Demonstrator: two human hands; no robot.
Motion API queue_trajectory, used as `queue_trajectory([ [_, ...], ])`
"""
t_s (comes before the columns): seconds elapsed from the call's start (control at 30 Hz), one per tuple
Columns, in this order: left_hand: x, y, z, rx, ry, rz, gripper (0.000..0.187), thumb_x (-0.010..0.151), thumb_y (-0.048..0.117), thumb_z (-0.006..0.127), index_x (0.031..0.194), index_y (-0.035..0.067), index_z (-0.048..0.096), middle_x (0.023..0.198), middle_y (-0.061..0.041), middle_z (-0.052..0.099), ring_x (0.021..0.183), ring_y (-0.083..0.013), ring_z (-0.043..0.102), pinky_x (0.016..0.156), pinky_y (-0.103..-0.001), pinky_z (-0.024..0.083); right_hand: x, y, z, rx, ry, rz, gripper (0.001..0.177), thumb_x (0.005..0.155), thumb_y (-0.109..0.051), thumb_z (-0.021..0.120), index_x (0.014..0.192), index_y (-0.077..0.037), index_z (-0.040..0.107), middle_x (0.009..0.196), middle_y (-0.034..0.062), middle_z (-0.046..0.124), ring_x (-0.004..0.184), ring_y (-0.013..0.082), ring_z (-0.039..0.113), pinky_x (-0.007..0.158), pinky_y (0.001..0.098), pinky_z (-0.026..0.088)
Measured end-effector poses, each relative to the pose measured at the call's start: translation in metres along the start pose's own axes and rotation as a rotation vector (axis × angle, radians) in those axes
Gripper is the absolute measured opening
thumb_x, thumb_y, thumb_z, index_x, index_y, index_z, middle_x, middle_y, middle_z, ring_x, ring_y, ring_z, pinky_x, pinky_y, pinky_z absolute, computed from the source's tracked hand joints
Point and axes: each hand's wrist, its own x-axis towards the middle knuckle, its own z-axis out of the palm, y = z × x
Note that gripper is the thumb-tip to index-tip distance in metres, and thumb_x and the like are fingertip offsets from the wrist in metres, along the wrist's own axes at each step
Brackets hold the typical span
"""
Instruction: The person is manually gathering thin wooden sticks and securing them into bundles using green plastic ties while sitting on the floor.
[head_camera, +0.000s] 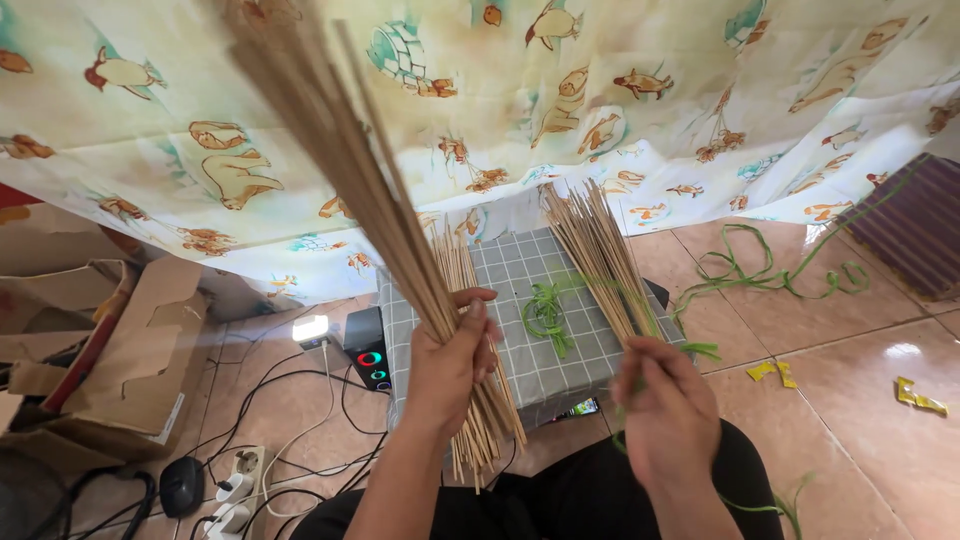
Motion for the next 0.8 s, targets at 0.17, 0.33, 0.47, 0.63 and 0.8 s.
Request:
queue_trajectory([
  [0.17,-0.011,-0.018,0.013,-0.202,-0.02,-0.014,0.023,0.101,0.024,0.063,0.105,0.002,0.064,0.053,0.0,0.041,0.042,-0.01,0.037,0.046,-0.028,0.037,-0.007,0.021,0.035,-0.763,-0.361,0.35,0.04,0.078,-0.005,0.072,0.117,0.002,0.075,0.08,0.0092,0.073,0.073,0.0176,0.064,0.065,0.0307,0.051],
  [0.33,-0.022,-0.041,0.008,-0.301,-0.169,-0.112,0.028,0.101,0.03,0.063,0.095,0.003,0.064,0.052,0.005,0.032,0.044,-0.0065,0.031,0.049,-0.026,0.033,-0.007,0.025,0.033,-0.564,-0.755,0.73,0.008,0.084,0.0,0.071,0.09,0.005,0.07,0.064,0.012,0.07,0.055,0.0166,0.062,0.054,0.0239,0.042],
  [0.47,-0.026,-0.062,0.004,-0.336,-0.048,-0.238,0.042,0.101,0.034,0.065,0.07,0.011,0.048,0.053,0.001,0.033,0.043,-0.0105,0.029,0.047,-0.03,0.031,-0.013,0.043,0.011,-0.395,-0.698,0.867,0.014,0.087,0.001,0.075,0.093,0.009,0.066,0.065,0.0098,0.061,0.046,0.0117,0.048,0.042,0.0229,0.041],
  [0.63,-0.037,-0.084,0.002,-0.301,0.101,-0.237,0.042,0.101,0.028,0.068,0.069,0.007,0.049,0.051,-0.003,0.035,0.04,-0.0149,0.034,0.044,-0.033,0.036,-0.033,0.055,-0.011,-0.572,-0.497,0.911,0.011,0.082,0.0,0.071,0.091,0.003,0.066,0.059,0.0053,0.057,0.043,0.0114,0.045,0.04,0.0244,0.029],
  [0.8,-0.053,-0.075,0.001,0.068,0.14,-0.118,0.086,0.08,0.005,0.076,0.157,0.015,0.037,0.123,-0.014,0.071,0.104,-0.022,0.069,0.092,-0.035,0.055,-0.027,0.037,-0.028,-0.787,-0.623,0.7,0.024,0.092,-0.013,0.075,0.071,-0.004,0.07,0.056,-0.0001,0.051,0.049,0.0106,0.04,0.046,0.0273,0.028],
])
